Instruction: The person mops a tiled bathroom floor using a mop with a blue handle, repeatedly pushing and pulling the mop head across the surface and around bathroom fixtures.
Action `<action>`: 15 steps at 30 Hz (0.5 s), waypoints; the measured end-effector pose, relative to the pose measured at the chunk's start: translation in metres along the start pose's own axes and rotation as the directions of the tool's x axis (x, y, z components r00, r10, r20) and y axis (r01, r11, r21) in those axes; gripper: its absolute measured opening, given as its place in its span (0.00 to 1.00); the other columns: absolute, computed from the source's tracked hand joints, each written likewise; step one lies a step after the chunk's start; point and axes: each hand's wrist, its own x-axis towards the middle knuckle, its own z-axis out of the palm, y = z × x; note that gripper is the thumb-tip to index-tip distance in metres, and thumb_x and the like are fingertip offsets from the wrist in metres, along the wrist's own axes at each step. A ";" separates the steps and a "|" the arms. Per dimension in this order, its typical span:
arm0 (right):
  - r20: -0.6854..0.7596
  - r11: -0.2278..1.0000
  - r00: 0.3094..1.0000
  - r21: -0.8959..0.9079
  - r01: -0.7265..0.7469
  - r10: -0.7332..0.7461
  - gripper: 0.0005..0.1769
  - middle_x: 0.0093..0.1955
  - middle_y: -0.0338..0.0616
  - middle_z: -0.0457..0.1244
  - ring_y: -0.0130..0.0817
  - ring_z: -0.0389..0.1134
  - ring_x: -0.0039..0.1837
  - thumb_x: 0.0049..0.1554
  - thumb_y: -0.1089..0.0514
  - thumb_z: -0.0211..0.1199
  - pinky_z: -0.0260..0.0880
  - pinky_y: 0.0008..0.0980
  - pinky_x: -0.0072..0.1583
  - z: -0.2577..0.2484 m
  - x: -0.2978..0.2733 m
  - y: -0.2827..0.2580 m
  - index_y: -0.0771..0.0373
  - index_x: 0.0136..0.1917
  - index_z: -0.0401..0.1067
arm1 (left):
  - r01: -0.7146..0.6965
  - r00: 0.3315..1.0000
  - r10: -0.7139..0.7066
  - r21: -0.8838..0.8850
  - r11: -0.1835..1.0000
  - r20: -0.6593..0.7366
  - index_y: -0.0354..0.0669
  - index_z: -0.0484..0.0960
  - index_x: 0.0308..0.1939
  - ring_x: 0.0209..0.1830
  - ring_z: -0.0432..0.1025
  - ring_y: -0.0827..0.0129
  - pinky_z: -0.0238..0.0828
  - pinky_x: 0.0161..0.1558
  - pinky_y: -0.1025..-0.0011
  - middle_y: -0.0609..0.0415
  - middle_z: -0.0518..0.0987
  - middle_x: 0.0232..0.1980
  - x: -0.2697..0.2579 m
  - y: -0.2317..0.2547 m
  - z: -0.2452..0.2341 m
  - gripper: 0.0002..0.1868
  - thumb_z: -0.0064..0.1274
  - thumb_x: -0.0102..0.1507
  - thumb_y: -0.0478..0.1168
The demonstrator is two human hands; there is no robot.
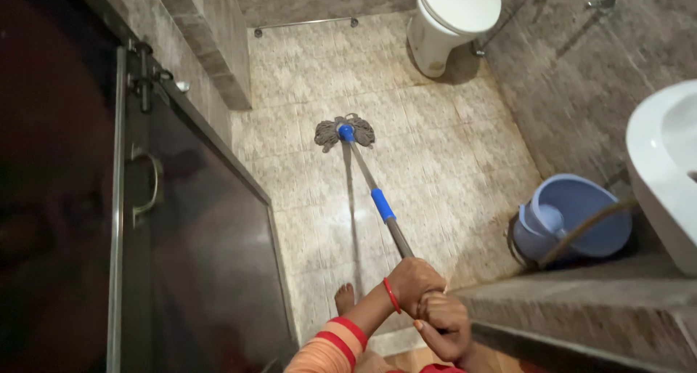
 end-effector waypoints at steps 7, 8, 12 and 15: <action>0.027 0.996 0.999 -0.084 -0.035 0.037 0.17 0.26 0.45 0.59 0.41 0.62 0.30 0.49 0.70 0.65 0.62 0.37 0.38 -0.002 0.067 0.085 0.65 0.25 0.60 | 0.060 0.995 -0.068 0.114 0.992 0.069 0.50 0.74 0.23 0.30 0.74 0.52 0.69 0.35 0.57 0.51 0.74 0.25 0.014 -0.098 -0.042 0.13 0.62 0.42 0.47; 0.031 0.996 0.999 -0.089 -0.017 0.020 0.18 0.26 0.45 0.59 0.41 0.62 0.30 0.49 0.70 0.66 0.61 0.37 0.38 0.000 0.075 0.100 0.65 0.25 0.60 | 0.080 0.992 -0.093 0.142 0.987 0.087 0.50 0.74 0.23 0.30 0.74 0.52 0.69 0.36 0.57 0.51 0.75 0.25 0.015 -0.111 -0.048 0.13 0.62 0.43 0.47; 0.044 0.988 0.999 -0.154 -0.019 0.026 0.21 0.24 0.46 0.56 0.43 0.58 0.29 0.46 0.69 0.68 0.58 0.37 0.37 0.009 0.095 0.145 0.65 0.24 0.57 | 0.091 0.984 -0.119 0.200 0.976 0.132 0.49 0.77 0.24 0.31 0.76 0.53 0.71 0.39 0.58 0.51 0.78 0.26 0.012 -0.153 -0.070 0.11 0.60 0.44 0.46; 0.035 0.993 0.999 -0.116 -0.034 0.038 0.18 0.26 0.45 0.61 0.41 0.62 0.30 0.47 0.68 0.67 0.61 0.37 0.37 0.013 0.100 0.157 0.64 0.25 0.60 | 0.116 0.972 -0.161 0.245 0.963 0.173 0.48 0.78 0.25 0.32 0.76 0.53 0.72 0.40 0.58 0.50 0.78 0.26 0.011 -0.165 -0.075 0.11 0.61 0.48 0.48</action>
